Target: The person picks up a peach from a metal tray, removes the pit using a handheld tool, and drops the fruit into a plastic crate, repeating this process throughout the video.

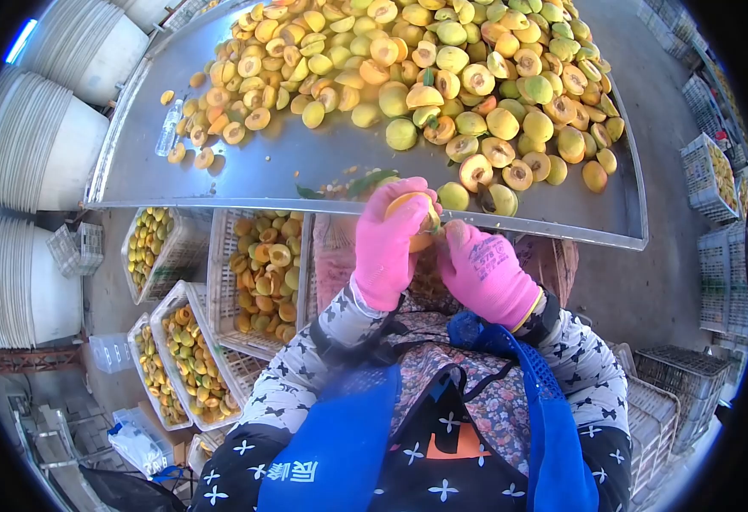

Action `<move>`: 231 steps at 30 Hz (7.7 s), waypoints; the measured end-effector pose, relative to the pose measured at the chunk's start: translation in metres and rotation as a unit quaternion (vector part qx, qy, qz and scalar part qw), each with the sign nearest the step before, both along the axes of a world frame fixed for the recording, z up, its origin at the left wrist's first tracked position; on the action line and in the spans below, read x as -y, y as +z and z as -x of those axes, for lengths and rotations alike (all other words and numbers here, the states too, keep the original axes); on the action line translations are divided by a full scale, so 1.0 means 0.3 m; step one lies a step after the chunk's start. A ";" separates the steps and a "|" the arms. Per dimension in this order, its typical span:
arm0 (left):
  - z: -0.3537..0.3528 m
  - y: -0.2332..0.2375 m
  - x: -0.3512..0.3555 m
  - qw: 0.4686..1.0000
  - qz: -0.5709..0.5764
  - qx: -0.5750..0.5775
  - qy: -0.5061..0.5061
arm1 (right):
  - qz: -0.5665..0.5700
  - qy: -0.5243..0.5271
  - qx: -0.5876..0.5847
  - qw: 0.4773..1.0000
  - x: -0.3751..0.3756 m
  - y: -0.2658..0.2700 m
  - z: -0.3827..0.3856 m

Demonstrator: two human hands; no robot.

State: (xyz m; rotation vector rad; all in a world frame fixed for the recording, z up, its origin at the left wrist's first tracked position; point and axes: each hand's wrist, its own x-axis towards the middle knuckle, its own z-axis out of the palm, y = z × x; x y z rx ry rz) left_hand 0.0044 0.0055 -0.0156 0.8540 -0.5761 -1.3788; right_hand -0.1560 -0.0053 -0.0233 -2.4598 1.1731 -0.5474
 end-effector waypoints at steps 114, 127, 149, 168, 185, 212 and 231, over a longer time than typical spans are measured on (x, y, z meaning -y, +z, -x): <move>-0.047 -0.016 0.106 0.917 0.062 0.231 -0.319 | -0.699 0.069 0.299 0.646 -0.024 0.047 0.071; -0.586 0.092 -0.110 0.814 -0.071 0.571 0.078 | -0.339 0.053 -0.037 0.939 -0.019 -0.158 0.216; -0.348 -0.172 0.319 0.823 -0.120 0.531 -0.162 | -0.223 -0.079 0.197 0.951 -0.041 -0.057 0.179; -0.135 -0.161 0.339 0.616 -0.039 0.760 -0.203 | -0.198 -0.100 0.237 0.946 -0.009 -0.033 0.130; -0.005 -0.024 0.054 0.965 -0.023 -0.208 -0.157 | -0.022 -0.070 0.230 0.971 -0.014 -0.018 0.091; 0.013 0.082 0.043 0.994 0.036 -0.088 -0.057 | 0.056 -0.021 0.084 0.995 0.020 0.110 0.059; 0.057 0.087 0.026 0.999 0.028 -0.015 -0.010 | -0.084 0.004 0.188 0.979 -0.031 0.000 0.007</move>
